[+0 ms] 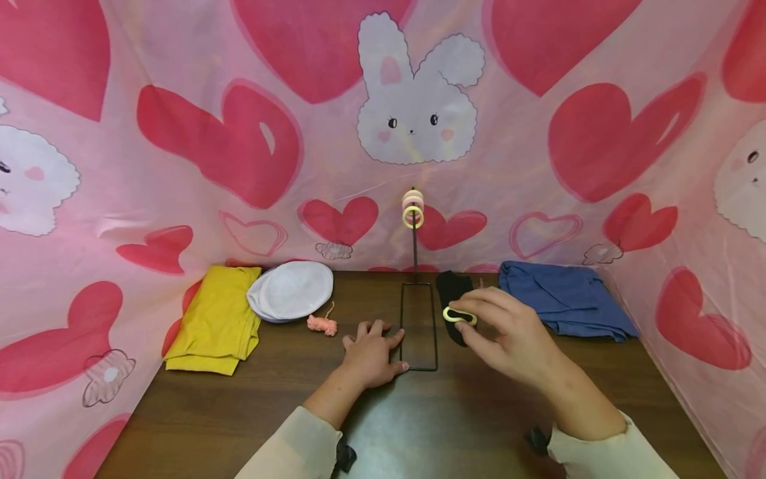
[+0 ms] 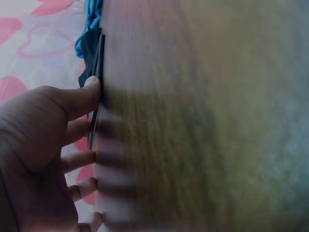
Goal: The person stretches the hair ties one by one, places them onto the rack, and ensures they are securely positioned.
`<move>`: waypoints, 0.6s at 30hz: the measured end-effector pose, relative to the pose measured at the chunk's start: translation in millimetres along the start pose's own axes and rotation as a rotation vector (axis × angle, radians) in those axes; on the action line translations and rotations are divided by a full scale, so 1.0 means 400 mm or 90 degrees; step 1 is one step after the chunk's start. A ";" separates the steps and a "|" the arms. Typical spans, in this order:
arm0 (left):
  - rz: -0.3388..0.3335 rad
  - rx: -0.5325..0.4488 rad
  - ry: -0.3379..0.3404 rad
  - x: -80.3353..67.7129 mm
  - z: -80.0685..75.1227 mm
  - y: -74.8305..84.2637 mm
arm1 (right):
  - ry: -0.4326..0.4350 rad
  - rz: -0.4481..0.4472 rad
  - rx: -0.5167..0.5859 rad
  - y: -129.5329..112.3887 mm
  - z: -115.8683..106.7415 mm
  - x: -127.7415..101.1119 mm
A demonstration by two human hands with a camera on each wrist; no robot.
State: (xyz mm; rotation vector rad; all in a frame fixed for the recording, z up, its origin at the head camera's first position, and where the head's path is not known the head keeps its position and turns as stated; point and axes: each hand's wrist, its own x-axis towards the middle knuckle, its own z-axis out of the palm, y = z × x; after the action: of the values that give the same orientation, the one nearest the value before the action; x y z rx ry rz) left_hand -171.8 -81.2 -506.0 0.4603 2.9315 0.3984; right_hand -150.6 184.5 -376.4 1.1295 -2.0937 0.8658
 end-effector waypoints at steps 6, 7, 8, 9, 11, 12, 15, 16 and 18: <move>-0.002 0.006 0.002 0.002 0.000 0.002 | 0.035 -0.042 0.000 -0.029 -0.001 0.071; -0.003 0.008 0.003 0.002 0.000 0.002 | 0.042 -0.049 -0.001 -0.032 -0.002 0.082; -0.004 0.010 0.004 0.002 -0.001 0.002 | 0.049 -0.056 -0.002 -0.036 -0.002 0.092; -0.005 0.012 0.004 0.002 -0.002 0.003 | 0.057 -0.063 -0.003 -0.039 -0.001 0.102; -0.007 0.014 0.003 0.000 -0.004 0.004 | 0.071 -0.076 -0.001 -0.045 0.000 0.119; -0.007 0.014 0.002 0.000 -0.005 0.004 | 0.077 -0.082 0.000 -0.048 0.002 0.127; -0.009 0.013 0.001 -0.002 -0.005 0.004 | 0.087 -0.093 0.002 -0.055 0.006 0.147; -0.008 0.011 0.001 -0.002 -0.005 0.004 | 0.089 -0.094 0.005 -0.057 0.008 0.152; -0.006 0.009 0.002 -0.001 -0.003 0.004 | 0.089 -0.092 0.008 -0.059 0.010 0.161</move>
State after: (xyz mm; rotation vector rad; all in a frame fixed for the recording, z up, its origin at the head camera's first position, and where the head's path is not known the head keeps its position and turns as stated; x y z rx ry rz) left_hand -171.0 -80.3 -504.5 0.4471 2.9401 0.3765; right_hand -160.2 140.6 -324.4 1.1770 -1.8710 0.8645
